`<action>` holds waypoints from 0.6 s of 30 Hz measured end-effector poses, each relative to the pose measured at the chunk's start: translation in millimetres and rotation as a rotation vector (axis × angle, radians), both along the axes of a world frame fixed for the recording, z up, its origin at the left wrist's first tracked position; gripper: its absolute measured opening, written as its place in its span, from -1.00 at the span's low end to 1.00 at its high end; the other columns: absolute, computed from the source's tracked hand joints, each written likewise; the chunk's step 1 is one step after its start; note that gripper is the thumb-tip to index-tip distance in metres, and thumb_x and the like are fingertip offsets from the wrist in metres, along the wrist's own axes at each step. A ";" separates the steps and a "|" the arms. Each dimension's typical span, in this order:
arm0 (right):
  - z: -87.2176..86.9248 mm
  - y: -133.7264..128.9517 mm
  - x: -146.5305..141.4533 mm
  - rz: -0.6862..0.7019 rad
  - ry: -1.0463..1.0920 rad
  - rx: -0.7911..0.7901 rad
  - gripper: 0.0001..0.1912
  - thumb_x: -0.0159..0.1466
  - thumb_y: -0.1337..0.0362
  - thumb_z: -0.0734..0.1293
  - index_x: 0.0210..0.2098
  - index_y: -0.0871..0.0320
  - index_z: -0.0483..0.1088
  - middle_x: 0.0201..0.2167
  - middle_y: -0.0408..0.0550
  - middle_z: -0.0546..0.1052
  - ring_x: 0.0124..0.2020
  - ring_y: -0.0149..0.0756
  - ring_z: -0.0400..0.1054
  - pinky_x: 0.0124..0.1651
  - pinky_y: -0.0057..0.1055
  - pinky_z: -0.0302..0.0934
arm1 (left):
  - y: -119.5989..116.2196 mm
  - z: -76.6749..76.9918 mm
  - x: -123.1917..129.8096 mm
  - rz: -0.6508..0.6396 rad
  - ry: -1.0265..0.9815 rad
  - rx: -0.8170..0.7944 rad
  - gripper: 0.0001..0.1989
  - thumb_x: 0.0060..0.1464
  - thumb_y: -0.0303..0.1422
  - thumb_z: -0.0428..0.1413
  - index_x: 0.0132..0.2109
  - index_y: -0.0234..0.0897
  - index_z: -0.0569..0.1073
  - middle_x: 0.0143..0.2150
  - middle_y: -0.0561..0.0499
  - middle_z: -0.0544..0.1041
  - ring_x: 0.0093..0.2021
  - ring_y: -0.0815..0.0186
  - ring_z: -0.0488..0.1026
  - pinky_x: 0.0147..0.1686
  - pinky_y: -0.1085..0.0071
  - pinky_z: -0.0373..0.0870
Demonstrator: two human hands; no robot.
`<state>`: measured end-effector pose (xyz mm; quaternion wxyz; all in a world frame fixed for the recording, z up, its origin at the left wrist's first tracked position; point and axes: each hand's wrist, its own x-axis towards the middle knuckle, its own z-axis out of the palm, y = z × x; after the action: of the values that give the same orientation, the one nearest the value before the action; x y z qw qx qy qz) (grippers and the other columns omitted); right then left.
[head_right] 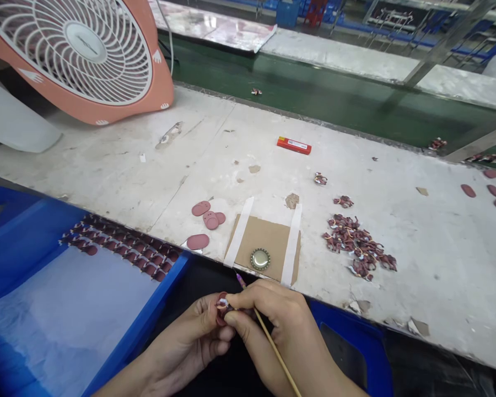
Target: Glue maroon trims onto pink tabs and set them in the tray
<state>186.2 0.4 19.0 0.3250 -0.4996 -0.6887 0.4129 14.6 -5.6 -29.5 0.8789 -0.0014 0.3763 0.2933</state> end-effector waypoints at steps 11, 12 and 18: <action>-2.5 0.4 1.5 -0.015 -0.010 -0.012 -0.90 0.35 0.37 0.36 -0.27 0.12 0.54 -0.41 -0.15 0.58 -0.40 -0.38 0.49 -0.32 -0.51 0.36 | 2.1 2.7 2.5 0.004 -0.002 -0.018 -0.64 -0.28 -0.19 0.51 -0.40 -0.36 0.64 -0.57 0.09 0.60 -0.56 0.53 0.53 -0.50 0.67 0.51; -2.2 0.1 1.6 -0.013 -0.010 -0.010 -0.90 0.35 0.37 0.36 -0.27 0.11 0.54 -0.41 -0.15 0.58 -0.39 -0.39 0.49 -0.31 -0.51 0.37 | 2.2 2.5 2.2 0.003 -0.008 -0.015 -0.64 -0.27 -0.19 0.51 -0.40 -0.36 0.65 -0.56 0.09 0.61 -0.55 0.53 0.53 -0.49 0.67 0.52; 0.4 -4.8 5.9 -0.003 -0.070 0.094 -0.86 0.34 0.39 0.37 -0.15 0.03 0.50 -0.31 -0.20 0.60 -0.31 -0.41 0.52 -0.21 -0.55 0.39 | 5.4 4.9 -0.8 -0.012 -0.065 0.001 -0.67 -0.21 -0.21 0.49 -0.38 -0.36 0.65 -0.54 0.06 0.63 -0.55 0.51 0.55 -0.47 0.63 0.57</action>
<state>192.1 -4.4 19.4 0.3243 -0.4989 -0.7175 0.3621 13.8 -0.2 -24.6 0.8924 -0.0083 0.3472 0.2880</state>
